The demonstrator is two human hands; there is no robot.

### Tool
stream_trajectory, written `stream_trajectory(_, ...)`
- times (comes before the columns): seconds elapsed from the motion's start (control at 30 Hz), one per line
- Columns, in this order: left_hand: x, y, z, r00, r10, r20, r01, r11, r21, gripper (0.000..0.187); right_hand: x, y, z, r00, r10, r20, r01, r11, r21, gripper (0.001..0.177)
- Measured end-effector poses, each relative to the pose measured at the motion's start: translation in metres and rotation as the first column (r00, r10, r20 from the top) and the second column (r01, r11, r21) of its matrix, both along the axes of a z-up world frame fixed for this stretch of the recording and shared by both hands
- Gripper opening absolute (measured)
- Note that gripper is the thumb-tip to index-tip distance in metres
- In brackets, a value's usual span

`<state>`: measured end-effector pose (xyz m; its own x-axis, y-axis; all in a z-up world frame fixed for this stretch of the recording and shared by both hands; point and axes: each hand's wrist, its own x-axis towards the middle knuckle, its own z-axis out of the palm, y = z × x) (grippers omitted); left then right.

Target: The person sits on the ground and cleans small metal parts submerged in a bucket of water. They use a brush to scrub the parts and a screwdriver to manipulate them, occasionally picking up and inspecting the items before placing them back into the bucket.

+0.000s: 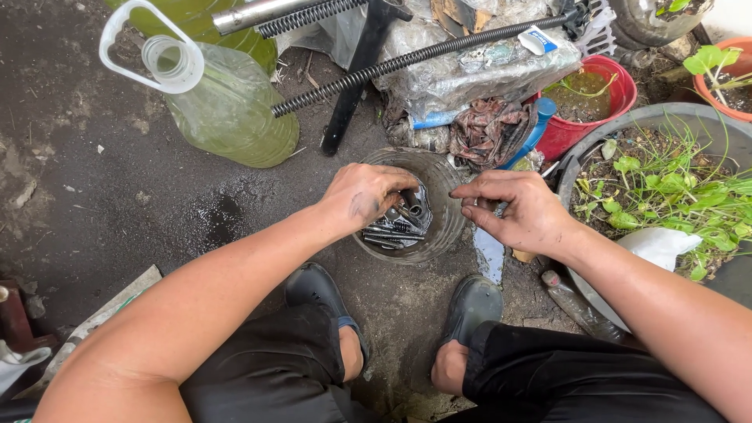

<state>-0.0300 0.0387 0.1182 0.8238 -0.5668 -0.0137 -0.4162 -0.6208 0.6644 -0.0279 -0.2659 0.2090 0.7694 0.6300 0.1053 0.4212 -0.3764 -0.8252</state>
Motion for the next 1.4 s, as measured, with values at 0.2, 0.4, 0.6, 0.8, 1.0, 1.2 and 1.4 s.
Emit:
stream_trajectory(0.2,0.001,-0.003,-0.004,0.999,0.007,0.038,-0.005,0.998,-0.055,0.034,-0.002,0.005,0.003,1.0,0.006,-0.014,-0.005,1.0,0.005,0.026)
stream_trajectory(0.4,0.002,0.002,-0.001,1.0,0.01,0.008,-0.01,0.999,-0.053,0.031,-0.001,0.002,-0.006,0.999,-0.017,-0.036,0.016,1.0,-0.005,0.028)
stream_trajectory(0.6,-0.001,0.003,0.012,1.0,0.001,0.017,0.0,0.999,-0.054,0.028,-0.001,-0.002,-0.013,0.994,-0.061,-0.096,0.06,0.998,-0.011,0.041)
stream_trajectory(0.8,-0.002,-0.006,0.016,0.999,0.018,-0.028,-0.02,0.998,-0.068,0.024,-0.008,0.012,0.0,0.99,-0.07,-0.12,0.073,0.997,0.027,0.065)
stream_trajectory(1.0,-0.014,-0.012,-0.003,0.991,-0.052,-0.124,0.046,0.998,-0.046,0.028,-0.016,0.016,-0.022,0.982,-0.041,-0.186,0.05,0.998,0.041,0.083)
stream_trajectory(1.2,-0.016,-0.017,0.002,0.985,-0.072,-0.155,0.064,0.996,-0.059,0.032,-0.019,0.026,-0.022,0.967,-0.105,-0.234,0.125,0.99,0.072,0.079)
stream_trajectory(1.4,-0.019,-0.02,-0.005,0.991,-0.034,-0.128,0.025,0.997,-0.07,0.032,-0.02,0.03,-0.03,0.959,-0.167,-0.231,0.183,0.982,0.049,0.069)
